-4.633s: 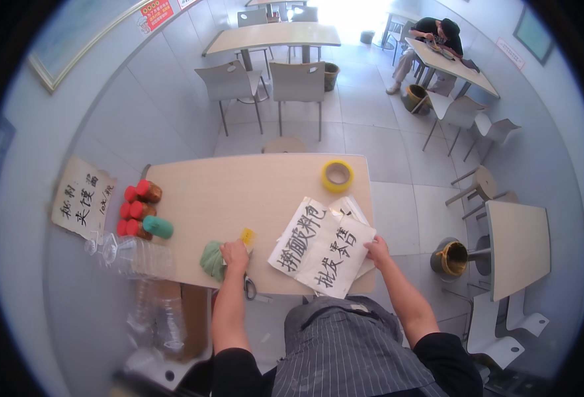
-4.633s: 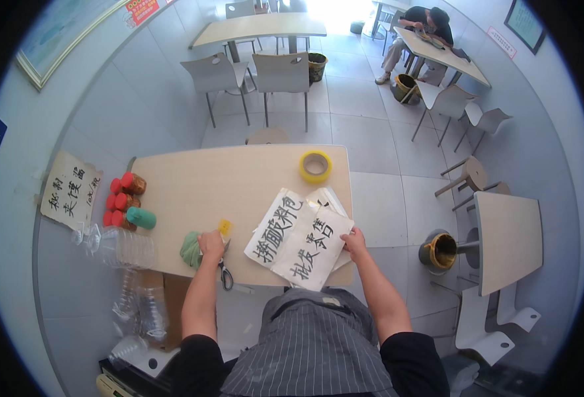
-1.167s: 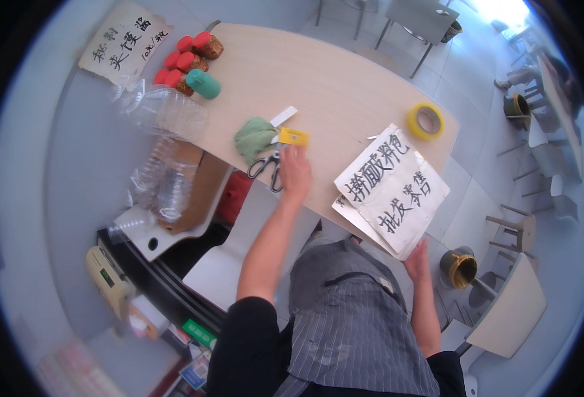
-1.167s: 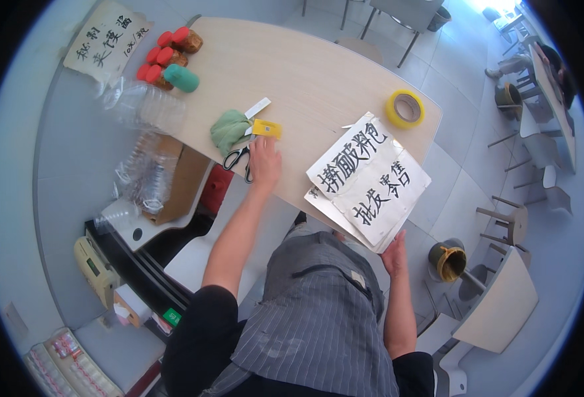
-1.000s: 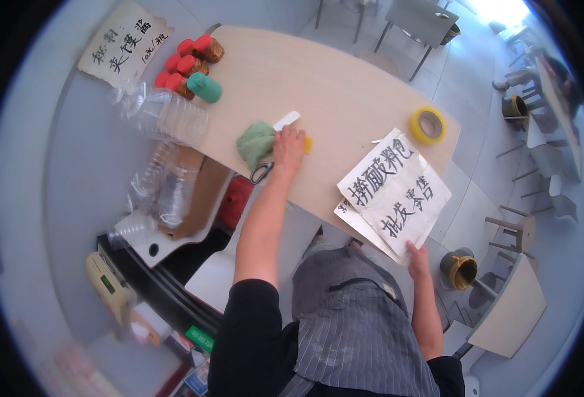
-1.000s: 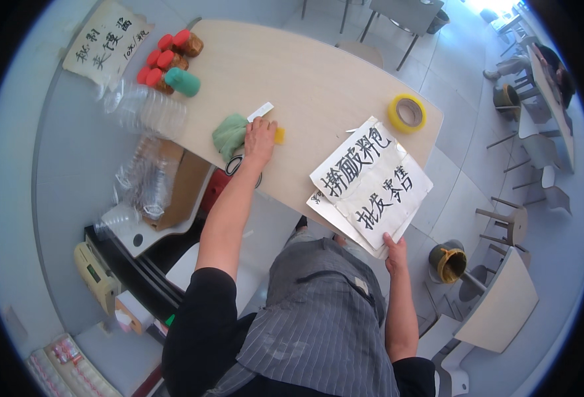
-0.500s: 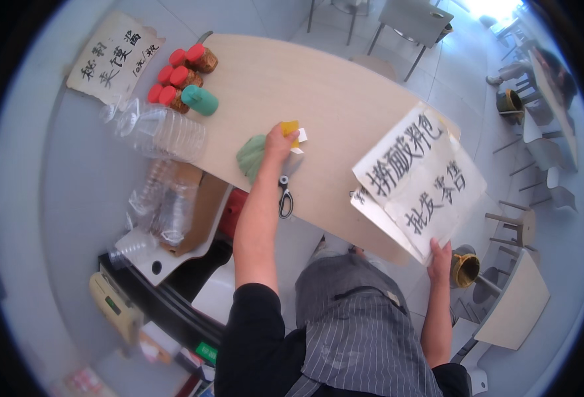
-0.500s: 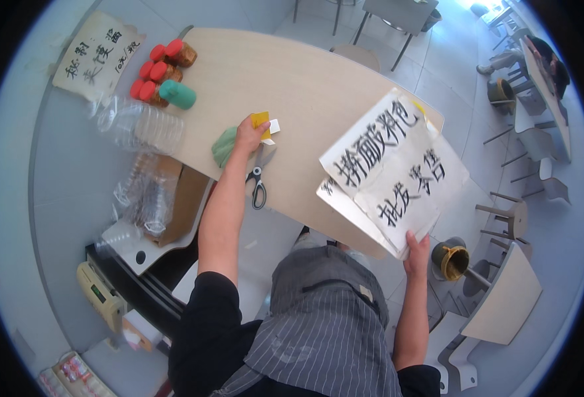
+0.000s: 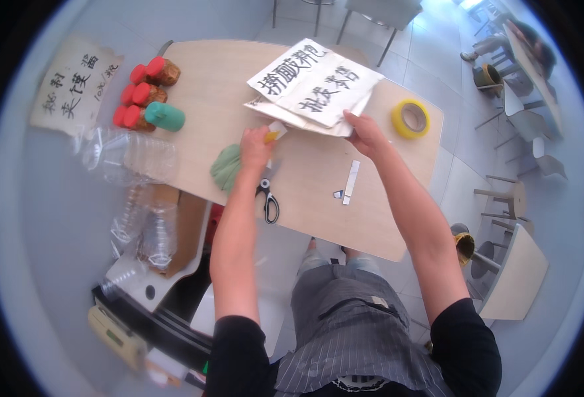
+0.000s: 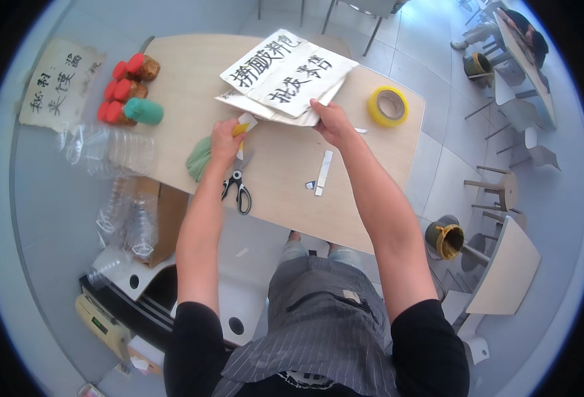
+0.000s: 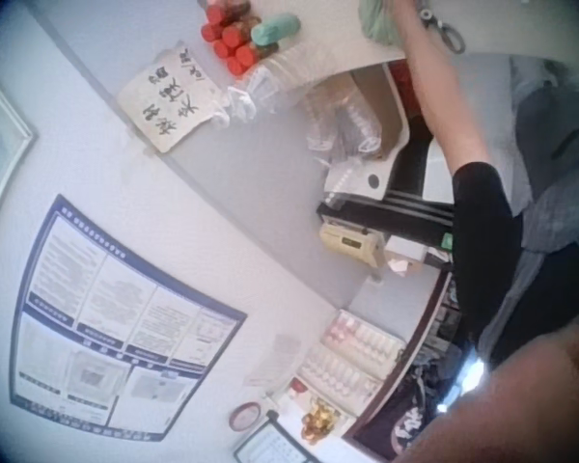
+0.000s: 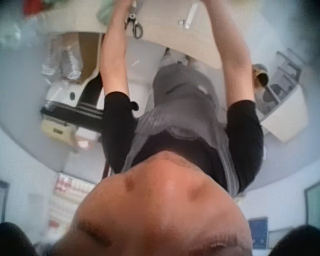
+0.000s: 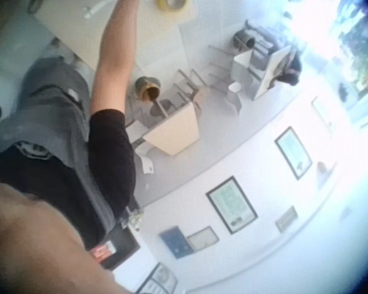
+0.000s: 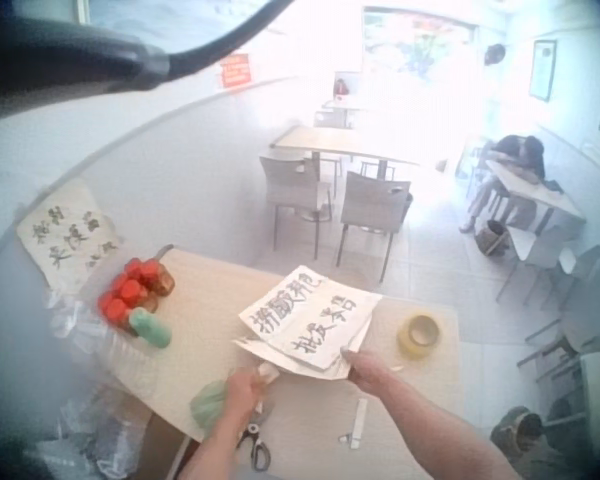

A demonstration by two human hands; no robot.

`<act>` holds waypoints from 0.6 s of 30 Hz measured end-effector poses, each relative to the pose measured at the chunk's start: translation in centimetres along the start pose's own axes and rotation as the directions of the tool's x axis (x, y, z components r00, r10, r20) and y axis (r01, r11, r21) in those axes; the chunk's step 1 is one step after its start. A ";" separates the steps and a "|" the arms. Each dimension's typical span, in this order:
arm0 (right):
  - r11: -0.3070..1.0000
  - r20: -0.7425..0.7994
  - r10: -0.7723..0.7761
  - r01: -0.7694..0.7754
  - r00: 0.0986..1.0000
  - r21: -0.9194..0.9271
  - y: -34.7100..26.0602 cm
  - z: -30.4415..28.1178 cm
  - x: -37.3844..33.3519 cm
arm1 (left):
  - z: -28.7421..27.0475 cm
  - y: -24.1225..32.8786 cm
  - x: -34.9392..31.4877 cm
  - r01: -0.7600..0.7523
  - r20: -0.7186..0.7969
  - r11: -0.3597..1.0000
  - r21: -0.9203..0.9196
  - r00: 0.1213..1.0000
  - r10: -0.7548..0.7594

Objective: The person uses scissors to trim the edges of several sheets of paper with Chinese characters. They handle the paper one at a time, cutting along the borders and stacking the finished pieces on the table.

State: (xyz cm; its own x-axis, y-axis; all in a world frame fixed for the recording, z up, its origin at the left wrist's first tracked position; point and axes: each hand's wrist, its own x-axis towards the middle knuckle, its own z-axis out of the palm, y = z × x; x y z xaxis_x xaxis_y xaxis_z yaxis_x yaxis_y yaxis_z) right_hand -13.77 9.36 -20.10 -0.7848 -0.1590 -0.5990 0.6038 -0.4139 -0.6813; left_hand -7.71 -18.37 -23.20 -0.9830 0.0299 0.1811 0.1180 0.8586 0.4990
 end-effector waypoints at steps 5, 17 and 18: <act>0.583 -0.009 -0.203 0.113 0.979 -0.805 -0.6 -5.2 0.6 | -0.4 -0.5 -1.3 0.291 -0.105 0.792 -0.536 0.908 -0.405; 0.065 0.005 -0.489 0.043 0.872 -0.997 5.3 -8.7 -3.2 | -0.5 -2.3 -1.3 -0.098 0.143 -0.247 -0.964 0.593 -0.793; 0.221 -0.068 -0.447 0.036 0.892 -0.975 5.3 -8.4 -3.8 | -0.6 -2.9 -1.3 -0.121 0.213 -0.346 -0.930 0.590 -0.779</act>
State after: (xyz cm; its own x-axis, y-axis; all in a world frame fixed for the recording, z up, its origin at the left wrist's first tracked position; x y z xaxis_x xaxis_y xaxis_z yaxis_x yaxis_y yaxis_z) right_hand -6.41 15.31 -24.91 -0.9604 0.1044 -0.2585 0.2411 0.7764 -0.5823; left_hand -6.65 -21.25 -24.39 -0.7019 -0.5419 -0.4623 0.2085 -0.7769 0.5942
